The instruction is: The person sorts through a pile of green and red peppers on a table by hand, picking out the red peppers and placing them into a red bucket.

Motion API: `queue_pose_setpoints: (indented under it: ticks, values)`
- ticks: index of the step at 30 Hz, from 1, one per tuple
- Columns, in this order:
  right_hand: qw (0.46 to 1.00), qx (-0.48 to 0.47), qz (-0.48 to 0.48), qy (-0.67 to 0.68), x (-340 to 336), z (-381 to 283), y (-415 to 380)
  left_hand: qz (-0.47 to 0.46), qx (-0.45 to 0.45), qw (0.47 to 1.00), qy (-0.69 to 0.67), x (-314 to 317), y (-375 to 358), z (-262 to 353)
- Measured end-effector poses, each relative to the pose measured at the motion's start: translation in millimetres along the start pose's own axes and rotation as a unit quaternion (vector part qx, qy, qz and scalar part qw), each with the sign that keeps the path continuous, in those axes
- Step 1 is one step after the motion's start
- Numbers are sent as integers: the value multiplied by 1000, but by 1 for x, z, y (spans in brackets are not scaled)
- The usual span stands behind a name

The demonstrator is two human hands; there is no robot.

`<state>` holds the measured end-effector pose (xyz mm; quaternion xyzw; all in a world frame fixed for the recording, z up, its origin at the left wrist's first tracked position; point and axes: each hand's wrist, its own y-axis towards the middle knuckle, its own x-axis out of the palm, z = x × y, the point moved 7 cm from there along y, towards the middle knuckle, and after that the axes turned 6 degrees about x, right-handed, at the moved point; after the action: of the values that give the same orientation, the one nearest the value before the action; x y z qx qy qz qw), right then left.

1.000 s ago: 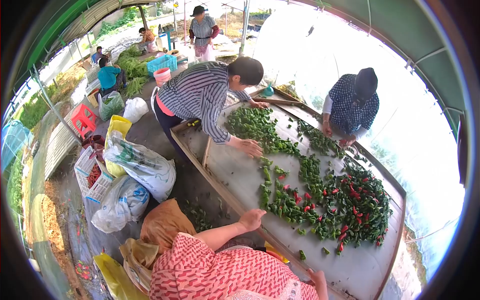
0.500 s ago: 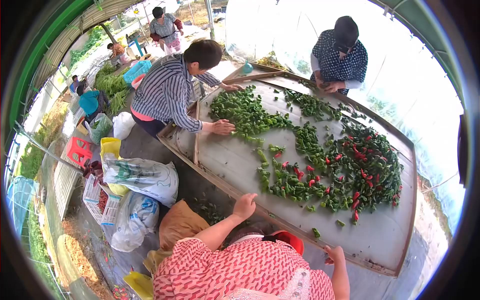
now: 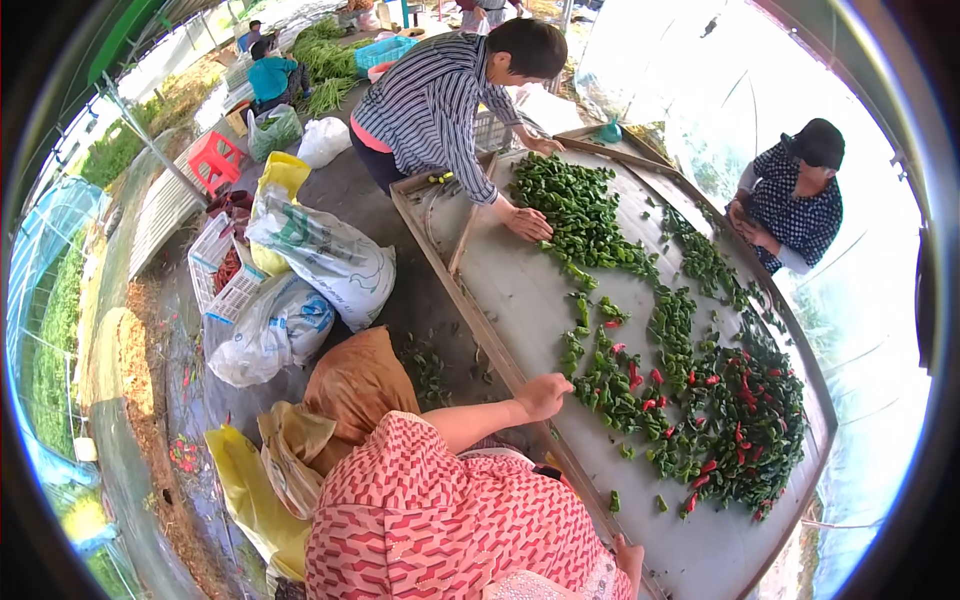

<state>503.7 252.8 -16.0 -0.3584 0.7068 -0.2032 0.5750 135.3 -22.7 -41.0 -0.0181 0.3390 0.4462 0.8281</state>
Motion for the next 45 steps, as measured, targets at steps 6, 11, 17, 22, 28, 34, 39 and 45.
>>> queue_pose_setpoints:
  ticks: [6, 11, 17, 22, 28, 34, 39, 45]
  values:
    - [999, -18, 11, -31, -1, -7, 1, 20, -22, 1000, -1, 1, -13, -21]
    - [999, 39, 2, -11, -3, 9, 4, 29, -45, 998, 29, -19, -31, -25]
    - [996, 91, -13, -19, 8, 38, 28, 12, -81, 995, 57, -24, -27, -28]
    - [994, 110, -3, -25, 5, 36, 23, -9, -55, 996, 62, -11, -12, -20]
    - [991, 133, 7, -12, -1, 26, 9, -33, -50, 998, 22, 8, -1, -22]
    - [991, 133, 24, 4, 1, 33, 16, -71, -72, 995, 14, 22, 12, -23]
    - [993, 114, 32, 19, 3, 35, 19, -72, -48, 996, -2, 33, 33, -13]
    - [990, 141, 19, 13, 4, 36, 19, -70, -23, 997, -4, 35, 46, -5]
